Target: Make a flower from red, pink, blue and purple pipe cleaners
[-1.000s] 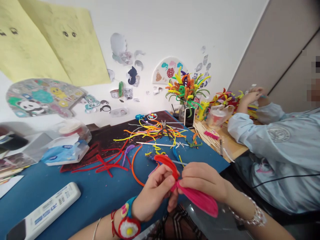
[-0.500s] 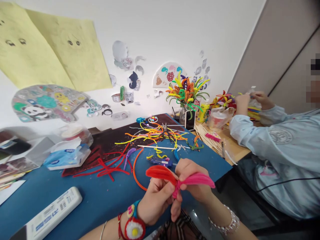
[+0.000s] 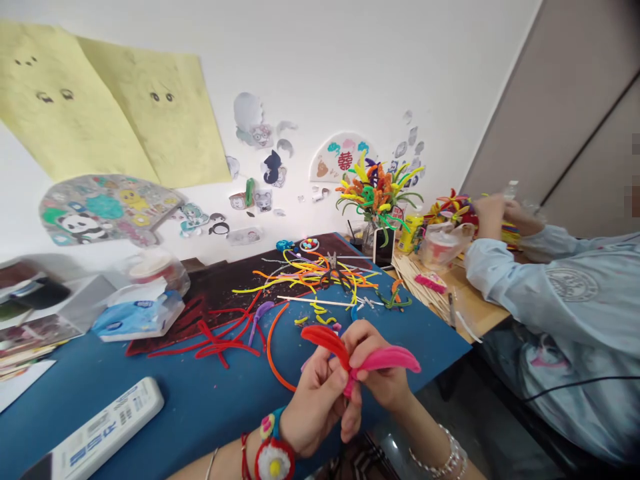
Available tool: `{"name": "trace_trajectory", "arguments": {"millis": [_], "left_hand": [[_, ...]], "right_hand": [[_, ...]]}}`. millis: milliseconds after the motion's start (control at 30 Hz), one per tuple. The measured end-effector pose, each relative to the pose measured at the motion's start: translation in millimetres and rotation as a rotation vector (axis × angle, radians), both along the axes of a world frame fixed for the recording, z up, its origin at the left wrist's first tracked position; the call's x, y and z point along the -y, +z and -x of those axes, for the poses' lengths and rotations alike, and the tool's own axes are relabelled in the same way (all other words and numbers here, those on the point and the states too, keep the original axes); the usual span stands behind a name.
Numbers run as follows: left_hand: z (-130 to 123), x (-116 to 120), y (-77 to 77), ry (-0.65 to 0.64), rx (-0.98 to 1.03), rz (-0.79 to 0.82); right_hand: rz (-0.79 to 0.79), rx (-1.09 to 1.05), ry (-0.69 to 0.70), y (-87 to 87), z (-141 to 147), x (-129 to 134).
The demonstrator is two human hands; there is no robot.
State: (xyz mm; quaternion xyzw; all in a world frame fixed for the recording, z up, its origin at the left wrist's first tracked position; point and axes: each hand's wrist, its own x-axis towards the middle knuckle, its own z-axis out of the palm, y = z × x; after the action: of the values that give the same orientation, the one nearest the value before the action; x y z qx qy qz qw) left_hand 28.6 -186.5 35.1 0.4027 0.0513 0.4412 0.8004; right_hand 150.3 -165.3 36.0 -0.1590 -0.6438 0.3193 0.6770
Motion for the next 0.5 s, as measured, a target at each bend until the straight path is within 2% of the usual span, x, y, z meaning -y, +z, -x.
{"name": "trace_trajectory", "arguments": {"millis": [100, 200, 500], "left_hand": [[-0.4, -1.9, -1.0, 0.028, -0.025, 0.004], [-1.1, -3.5, -0.9, 0.037, -0.038, 0.018], [1.6, -7.8, -6.1, -0.102, -0.145, 0.025]], "right_hand": [[0.002, -0.001, -0.061, 1.1, -0.4, 0.8], [0.009, -0.011, -0.066, 1.7, -0.1, 0.2], [0.015, 0.014, 0.065, -0.2, -1.7, 2.9]]}}
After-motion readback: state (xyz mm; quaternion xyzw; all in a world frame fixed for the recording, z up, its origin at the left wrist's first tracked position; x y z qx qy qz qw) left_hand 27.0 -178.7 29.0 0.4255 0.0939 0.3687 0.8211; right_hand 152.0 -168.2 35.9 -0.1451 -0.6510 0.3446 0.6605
